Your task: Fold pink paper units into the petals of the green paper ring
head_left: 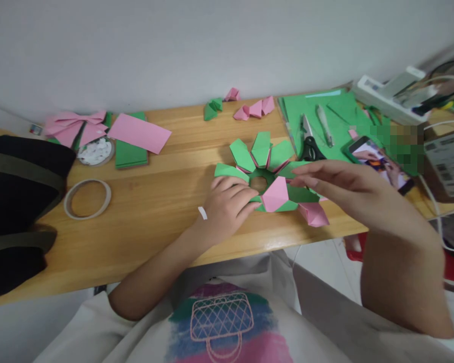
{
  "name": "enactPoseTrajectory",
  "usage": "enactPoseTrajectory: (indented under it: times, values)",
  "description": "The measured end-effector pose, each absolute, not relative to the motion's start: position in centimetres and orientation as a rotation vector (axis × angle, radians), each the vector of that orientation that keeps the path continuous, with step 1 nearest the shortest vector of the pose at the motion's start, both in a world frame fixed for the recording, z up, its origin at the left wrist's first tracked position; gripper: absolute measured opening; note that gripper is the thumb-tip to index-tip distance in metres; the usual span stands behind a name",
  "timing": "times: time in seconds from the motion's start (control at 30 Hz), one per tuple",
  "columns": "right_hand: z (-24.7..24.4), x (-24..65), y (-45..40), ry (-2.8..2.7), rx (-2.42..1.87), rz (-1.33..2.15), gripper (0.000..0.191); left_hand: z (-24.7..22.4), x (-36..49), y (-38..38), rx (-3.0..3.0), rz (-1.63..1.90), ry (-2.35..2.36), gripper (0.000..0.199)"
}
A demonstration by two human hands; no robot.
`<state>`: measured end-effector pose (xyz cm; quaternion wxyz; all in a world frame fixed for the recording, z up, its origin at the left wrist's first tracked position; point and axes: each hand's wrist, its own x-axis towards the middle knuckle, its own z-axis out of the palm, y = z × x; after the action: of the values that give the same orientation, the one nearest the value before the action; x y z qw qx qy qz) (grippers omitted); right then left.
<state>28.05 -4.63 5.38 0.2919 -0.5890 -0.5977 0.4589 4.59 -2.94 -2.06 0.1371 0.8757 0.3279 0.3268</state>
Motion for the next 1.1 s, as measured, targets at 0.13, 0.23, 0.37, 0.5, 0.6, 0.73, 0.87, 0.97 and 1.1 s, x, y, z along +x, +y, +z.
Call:
enactPoseTrajectory:
  times: [0.13, 0.23, 0.37, 0.5, 0.6, 0.73, 0.87, 0.97, 1.1]
  values:
    - [5.9, 28.4, -5.2, -1.560, -1.658, 1.079, 0.021, -2.1, 4.6, -3.0, 2.529, 0.961, 0.947, 0.017]
    - [6.0, 28.7, -5.6, -1.534, -1.672, 0.985, 0.014, -2.1, 4.5, -3.0, 2.530, 0.962, 0.942, 0.016]
    - [6.0, 29.0, -5.7, -1.526, -1.697, 0.852, 0.017, -2.1, 4.4, -3.0, 2.526, 0.972, 0.934, 0.016]
    - [6.0, 28.1, -5.9, -1.744, -1.655, 0.969, 0.028, -2.2, 4.3, -3.0, 2.552, 0.991, 0.921, 0.015]
    - [5.5, 27.1, -6.0, -1.869, -1.605, 1.055, 0.032, -2.3, 4.3, -2.9, 2.622, 1.043, 0.893, 0.015]
    - [4.3, 26.3, -6.0, -1.896, -1.463, 0.981, 0.037, -2.4, 4.3, -2.8, 2.684, 1.129, 0.869, 0.018]
    - [3.7, 26.1, -5.9, -1.894, -1.388, 0.966, 0.039, -2.2, 4.1, -2.7, 2.671, 1.123, 0.862, 0.017]
    - [3.8, 25.9, -5.8, -1.899, -1.371, 0.940, 0.033, -2.1, 4.0, -2.8, 2.642, 1.087, 0.868, 0.017]
    - [3.7, 25.5, -5.9, -1.862, -1.406, 0.914, 0.030, -2.4, 4.0, -2.8, 2.610, 1.056, 0.882, 0.018]
